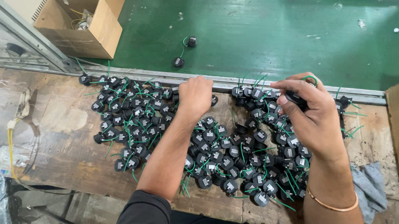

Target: The person picks up black power adapters with green cords from a workbench, winds each cord around its adapter by hand, and stacks the bundled adapters in a pile on the bench, working through them one at a time.

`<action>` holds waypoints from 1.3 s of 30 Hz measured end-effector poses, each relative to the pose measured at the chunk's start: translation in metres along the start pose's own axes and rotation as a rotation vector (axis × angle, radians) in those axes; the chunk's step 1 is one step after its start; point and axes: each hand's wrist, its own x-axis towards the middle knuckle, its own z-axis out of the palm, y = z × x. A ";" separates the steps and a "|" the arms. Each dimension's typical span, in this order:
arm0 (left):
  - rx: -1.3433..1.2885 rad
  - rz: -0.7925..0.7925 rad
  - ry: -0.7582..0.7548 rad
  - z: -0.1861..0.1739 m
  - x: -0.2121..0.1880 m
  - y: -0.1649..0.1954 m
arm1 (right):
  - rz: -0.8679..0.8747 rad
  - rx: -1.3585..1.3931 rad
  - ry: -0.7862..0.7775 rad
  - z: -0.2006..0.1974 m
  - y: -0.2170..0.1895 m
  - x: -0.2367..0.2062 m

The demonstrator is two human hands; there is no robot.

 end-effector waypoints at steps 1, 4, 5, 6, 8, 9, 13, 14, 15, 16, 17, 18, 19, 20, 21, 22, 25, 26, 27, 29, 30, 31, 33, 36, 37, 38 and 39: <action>-0.027 0.011 0.046 -0.011 -0.001 0.003 | 0.007 0.031 0.021 0.001 0.001 0.000; -0.272 0.002 0.145 -0.053 -0.008 0.013 | 0.052 0.131 0.072 0.002 0.004 0.002; -0.395 0.053 0.218 -0.067 -0.012 0.017 | 0.081 0.166 0.080 0.003 0.005 0.004; -0.518 0.104 0.290 -0.079 -0.018 0.021 | 0.111 0.202 0.087 0.003 0.006 0.005; -0.767 0.203 0.372 -0.099 -0.030 0.031 | 0.120 0.091 -0.013 0.003 0.007 0.007; -0.892 0.252 0.382 -0.106 -0.035 0.037 | 0.122 0.036 -0.064 0.004 0.007 0.007; -1.080 0.344 0.465 -0.115 -0.047 0.063 | -0.056 0.041 -0.332 0.024 0.012 0.005; -1.183 0.282 0.448 -0.114 -0.049 0.067 | -0.037 0.059 -0.337 0.030 0.013 0.001; -1.284 0.219 0.429 -0.113 -0.051 0.071 | -0.018 0.077 -0.342 0.034 0.015 -0.001; -1.384 0.155 0.408 -0.112 -0.053 0.073 | -0.033 0.156 -0.337 0.032 0.018 -0.002; -1.435 0.168 0.423 -0.110 -0.055 0.075 | -0.047 0.235 -0.331 0.029 0.020 -0.003; -1.487 0.181 0.439 -0.109 -0.055 0.075 | -0.061 0.314 -0.326 0.026 0.022 -0.003; -1.538 0.195 0.457 -0.107 -0.055 0.075 | -0.080 0.286 -0.298 0.021 0.024 -0.004; -1.508 0.270 0.410 -0.105 -0.055 0.072 | -0.099 0.259 -0.272 0.016 0.025 -0.004; -1.476 0.343 0.362 -0.103 -0.054 0.067 | -0.117 0.233 -0.246 0.013 0.025 -0.003; -1.442 0.414 0.312 -0.101 -0.052 0.064 | -0.094 0.195 -0.211 0.010 0.023 -0.003; -1.464 0.488 0.171 -0.091 -0.048 0.059 | -0.040 0.073 -0.094 0.006 0.014 -0.003; -1.437 0.481 0.202 -0.087 -0.047 0.058 | -0.033 0.027 -0.044 0.009 0.010 -0.002; -1.412 0.471 0.233 -0.083 -0.046 0.058 | -0.024 -0.020 0.005 0.013 0.005 -0.002; -1.549 0.382 0.224 -0.077 -0.045 0.062 | -0.086 -0.132 0.018 0.024 -0.003 -0.004; -1.706 0.300 0.181 -0.074 -0.044 0.066 | -0.120 -0.188 0.027 0.029 -0.007 -0.004; -1.860 0.212 0.132 -0.073 -0.044 0.069 | -0.116 -0.190 0.028 0.034 -0.009 -0.005; -1.850 0.203 0.145 -0.075 -0.045 0.070 | -0.105 -0.195 0.030 0.038 -0.012 -0.008; -1.558 0.293 0.252 -0.084 -0.047 0.072 | -0.092 -0.169 0.012 0.026 -0.003 -0.007; -1.411 0.336 0.301 -0.088 -0.048 0.073 | -0.080 -0.116 0.035 0.017 0.002 -0.006; -1.446 0.327 0.297 -0.091 -0.048 0.072 | -0.066 -0.062 0.057 0.006 0.008 -0.007; -1.480 0.318 0.293 -0.094 -0.046 0.071 | -0.054 -0.008 0.080 -0.006 0.015 -0.008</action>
